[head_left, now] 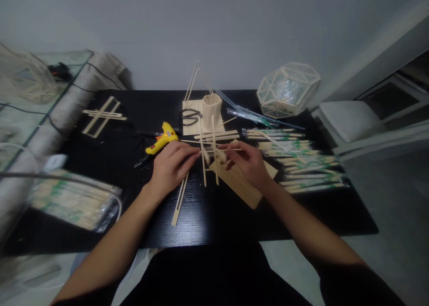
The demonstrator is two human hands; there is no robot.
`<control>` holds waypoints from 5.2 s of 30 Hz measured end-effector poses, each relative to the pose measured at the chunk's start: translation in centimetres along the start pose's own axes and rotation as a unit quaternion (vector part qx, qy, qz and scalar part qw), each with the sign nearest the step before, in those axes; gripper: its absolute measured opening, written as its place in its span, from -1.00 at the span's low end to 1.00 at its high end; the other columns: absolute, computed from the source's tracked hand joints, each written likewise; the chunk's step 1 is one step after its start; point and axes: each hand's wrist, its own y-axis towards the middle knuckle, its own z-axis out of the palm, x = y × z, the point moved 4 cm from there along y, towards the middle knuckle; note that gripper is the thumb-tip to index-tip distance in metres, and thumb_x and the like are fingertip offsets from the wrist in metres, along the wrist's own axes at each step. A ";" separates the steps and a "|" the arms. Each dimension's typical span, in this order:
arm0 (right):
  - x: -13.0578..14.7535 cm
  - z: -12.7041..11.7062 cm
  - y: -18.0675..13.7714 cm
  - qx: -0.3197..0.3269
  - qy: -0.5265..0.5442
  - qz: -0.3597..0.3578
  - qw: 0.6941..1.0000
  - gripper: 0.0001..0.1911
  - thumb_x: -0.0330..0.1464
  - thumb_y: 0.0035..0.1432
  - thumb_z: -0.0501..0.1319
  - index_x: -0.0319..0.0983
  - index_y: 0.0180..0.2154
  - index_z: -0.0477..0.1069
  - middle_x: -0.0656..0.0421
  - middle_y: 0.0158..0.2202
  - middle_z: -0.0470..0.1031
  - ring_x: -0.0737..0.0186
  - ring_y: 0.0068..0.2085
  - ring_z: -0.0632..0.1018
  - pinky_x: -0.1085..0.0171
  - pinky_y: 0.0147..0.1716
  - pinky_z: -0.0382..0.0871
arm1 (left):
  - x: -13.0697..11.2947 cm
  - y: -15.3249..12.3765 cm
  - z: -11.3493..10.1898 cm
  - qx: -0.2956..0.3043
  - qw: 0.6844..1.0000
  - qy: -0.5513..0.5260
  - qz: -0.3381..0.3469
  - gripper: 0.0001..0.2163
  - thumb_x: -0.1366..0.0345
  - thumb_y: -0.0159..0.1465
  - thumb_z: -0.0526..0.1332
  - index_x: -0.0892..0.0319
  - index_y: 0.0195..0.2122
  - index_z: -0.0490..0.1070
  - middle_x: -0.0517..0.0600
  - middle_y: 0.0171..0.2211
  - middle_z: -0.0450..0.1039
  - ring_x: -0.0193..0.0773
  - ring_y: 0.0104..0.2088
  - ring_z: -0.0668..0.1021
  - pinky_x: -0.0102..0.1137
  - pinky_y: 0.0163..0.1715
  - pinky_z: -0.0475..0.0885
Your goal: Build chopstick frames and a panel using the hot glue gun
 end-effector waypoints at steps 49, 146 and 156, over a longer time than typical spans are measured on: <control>-0.1 0.3 0.0 -0.001 0.007 0.019 1.000 -0.62 -0.01 0.20 0.47 -0.18 -0.31 0.55 0.07 -0.07 0.73 0.27 -0.38 0.69 0.31 -0.48 0.61 | -0.1 0.0 0.0 0.013 1.000 0.006 0.002 -0.87 0.43 0.39 0.35 0.18 -0.06 0.62 0.00 -0.22 0.59 -0.32 -0.24 0.62 -0.42 -0.18 0.55; 0.2 0.2 -0.2 0.022 -0.033 0.017 0.999 -0.55 0.07 0.23 0.42 -0.18 -0.31 0.49 0.32 -0.60 0.47 0.35 -0.57 0.47 0.30 -0.50 0.42 | -0.4 0.1 -0.1 0.010 1.000 -0.002 -0.004 -0.89 0.40 0.40 0.36 0.18 -0.07 0.60 0.00 -0.25 0.59 -0.31 -0.25 0.62 -0.40 -0.20 0.58; 0.1 0.3 -0.1 0.020 -0.027 0.014 0.999 -0.57 0.05 0.23 0.43 -0.18 -0.31 0.49 0.32 -0.60 0.46 0.35 -0.57 0.46 0.30 -0.50 0.41 | -0.4 0.2 -0.1 0.007 1.000 -0.002 -0.002 -0.90 0.40 0.40 0.35 0.18 -0.08 0.61 0.01 -0.25 0.60 -0.32 -0.27 0.62 -0.40 -0.22 0.57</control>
